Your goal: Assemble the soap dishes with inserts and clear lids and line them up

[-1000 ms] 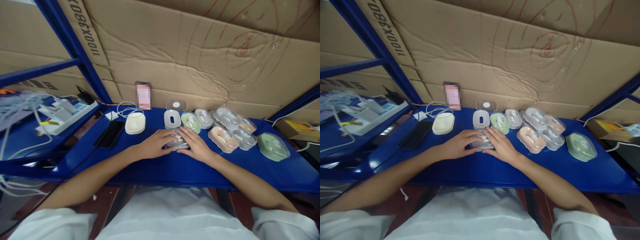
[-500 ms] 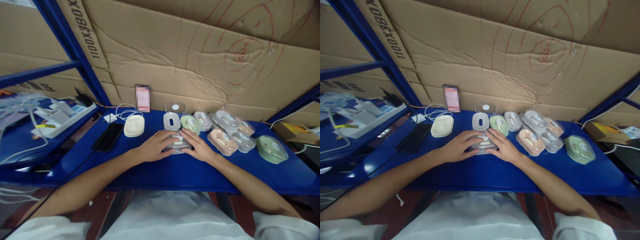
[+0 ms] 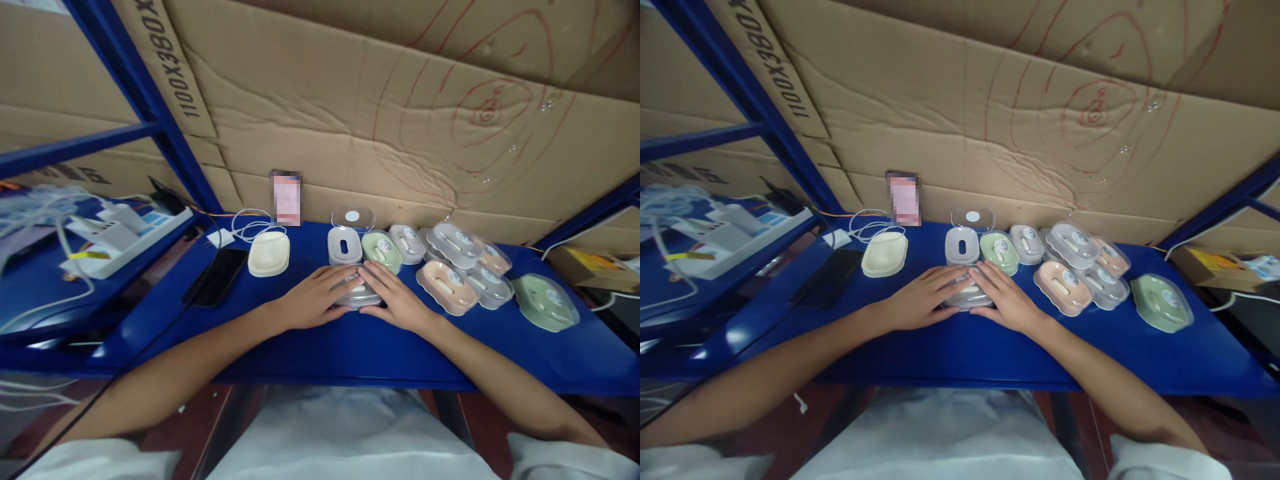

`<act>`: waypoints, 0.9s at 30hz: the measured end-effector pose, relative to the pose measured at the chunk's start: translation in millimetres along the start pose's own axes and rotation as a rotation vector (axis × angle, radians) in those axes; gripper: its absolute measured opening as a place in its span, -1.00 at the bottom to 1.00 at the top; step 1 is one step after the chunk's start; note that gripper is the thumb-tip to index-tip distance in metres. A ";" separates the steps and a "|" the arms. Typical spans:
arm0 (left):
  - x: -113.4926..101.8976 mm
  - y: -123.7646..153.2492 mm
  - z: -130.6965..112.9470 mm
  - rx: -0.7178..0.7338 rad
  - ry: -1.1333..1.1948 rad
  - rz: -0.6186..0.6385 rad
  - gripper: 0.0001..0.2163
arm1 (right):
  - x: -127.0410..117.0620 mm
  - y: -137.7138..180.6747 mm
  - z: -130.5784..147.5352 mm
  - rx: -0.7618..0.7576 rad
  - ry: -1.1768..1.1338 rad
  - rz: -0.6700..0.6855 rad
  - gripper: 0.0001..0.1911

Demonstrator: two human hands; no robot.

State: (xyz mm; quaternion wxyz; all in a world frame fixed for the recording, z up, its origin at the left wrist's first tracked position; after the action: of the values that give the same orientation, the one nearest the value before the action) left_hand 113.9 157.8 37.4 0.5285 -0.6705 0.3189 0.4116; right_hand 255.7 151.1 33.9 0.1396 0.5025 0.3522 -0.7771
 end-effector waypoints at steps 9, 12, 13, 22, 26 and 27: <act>-8.0 3.1 -7.5 0.002 0.059 -0.044 -0.48 | 0.7 5.1 -4.0 0.041 -0.084 0.019 -0.03; -9.8 4.0 -6.4 -0.030 0.092 -0.038 -0.48 | 0.7 5.8 -4.5 0.053 -0.130 0.042 -0.07; -10.8 4.6 -5.3 -0.042 0.109 -0.046 -0.49 | 0.5 6.0 -4.4 0.058 -0.142 0.046 -0.08; -23.3 9.1 3.4 -0.042 0.152 -0.073 -0.53 | -8.5 7.5 -4.4 0.125 -0.252 0.004 -0.27; -22.8 10.3 10.5 -0.080 0.177 -0.028 -0.55 | -10.4 6.6 -12.1 0.184 -0.302 -0.033 -0.34; -21.8 10.5 12.3 -0.092 0.200 -0.020 -0.54 | -10.8 6.0 -13.6 0.194 -0.307 -0.040 -0.35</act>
State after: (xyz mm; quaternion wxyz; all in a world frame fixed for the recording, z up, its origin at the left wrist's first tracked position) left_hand 92.2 167.1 50.8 0.4668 -0.7350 0.3442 0.3514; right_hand 273.3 154.7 37.6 0.1271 0.3821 0.2600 -0.8777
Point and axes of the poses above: each hand's wrist, its own y-axis away from the middle knuckle, its own x-axis out of the palm, z = x × y, the point moved 10 cm from there along -y, towards the middle knuckle, and after that the axes turned 10 degrees about x, right-handed, at the moved point
